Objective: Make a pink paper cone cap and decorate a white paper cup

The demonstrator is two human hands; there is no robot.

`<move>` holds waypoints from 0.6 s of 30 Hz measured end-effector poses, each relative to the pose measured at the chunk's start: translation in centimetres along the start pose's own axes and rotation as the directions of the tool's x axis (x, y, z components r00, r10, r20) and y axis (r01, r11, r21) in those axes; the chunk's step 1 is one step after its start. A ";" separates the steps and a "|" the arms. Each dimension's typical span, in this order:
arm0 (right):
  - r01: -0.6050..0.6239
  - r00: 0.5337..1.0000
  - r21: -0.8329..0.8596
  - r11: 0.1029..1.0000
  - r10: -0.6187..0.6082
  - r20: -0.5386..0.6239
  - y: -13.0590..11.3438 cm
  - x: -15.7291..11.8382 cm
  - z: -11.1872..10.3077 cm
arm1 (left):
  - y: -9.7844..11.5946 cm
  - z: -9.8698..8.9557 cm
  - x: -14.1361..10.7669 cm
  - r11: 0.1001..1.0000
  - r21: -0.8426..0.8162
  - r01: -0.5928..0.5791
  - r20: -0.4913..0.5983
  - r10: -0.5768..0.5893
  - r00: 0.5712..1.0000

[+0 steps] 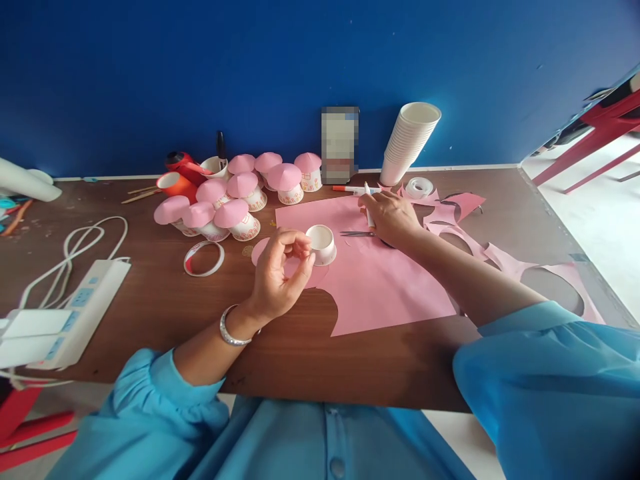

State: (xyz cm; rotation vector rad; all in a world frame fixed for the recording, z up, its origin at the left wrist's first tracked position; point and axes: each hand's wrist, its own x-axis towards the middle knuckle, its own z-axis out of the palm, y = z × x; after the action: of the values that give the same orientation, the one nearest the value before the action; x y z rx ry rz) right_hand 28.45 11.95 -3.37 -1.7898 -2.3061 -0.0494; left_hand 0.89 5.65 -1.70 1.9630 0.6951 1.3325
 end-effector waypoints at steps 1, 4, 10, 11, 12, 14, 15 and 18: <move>0.003 1.000 0.002 1.000 -0.003 -0.024 -0.3 -0.1 -0.2 | 0.0 0.0 -0.1 1.000 -0.009 0.016 -0.003 -0.016 1.000; 0.040 0.969 0.099 0.994 -0.015 -0.247 -2.1 -1.4 -1.8 | 0.3 -0.2 -0.4 0.993 -0.057 0.103 -0.002 -0.103 0.995; 0.434 0.799 0.339 0.835 -0.183 -0.572 -8.4 -6.8 -5.3 | 2.1 -0.1 -0.3 0.912 -0.233 0.337 0.126 -0.315 0.941; 0.494 0.794 0.341 0.800 -0.255 -0.552 -9.1 -7.6 -5.3 | 2.4 0.0 -0.4 0.896 -0.240 0.375 0.158 -0.345 0.925; 0.540 0.787 0.341 0.770 -0.318 -0.528 -9.6 -8.2 -5.2 | 2.5 0.1 -0.5 0.878 -0.238 0.414 0.184 -0.378 0.907; 0.573 0.785 0.353 0.740 -0.372 -0.495 -9.9 -8.9 -4.5 | 2.5 0.3 -0.9 0.828 -0.254 0.499 0.216 -0.454 0.864; 0.578 0.785 0.369 0.728 -0.373 -0.494 -9.8 -9.0 -4.1 | 2.3 0.3 -1.0 0.792 -0.279 0.543 0.228 -0.495 0.839; 0.570 0.778 0.428 0.701 -0.293 -0.556 -9.1 -9.1 -3.5 | 1.6 0.1 -1.3 0.648 -0.400 0.648 0.246 -0.605 0.757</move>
State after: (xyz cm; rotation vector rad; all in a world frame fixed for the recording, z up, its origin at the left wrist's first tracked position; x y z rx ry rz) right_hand 22.40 0.40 -0.74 -0.7809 -2.0395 0.1363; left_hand 0.62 3.64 -1.28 1.2044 0.8219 0.8524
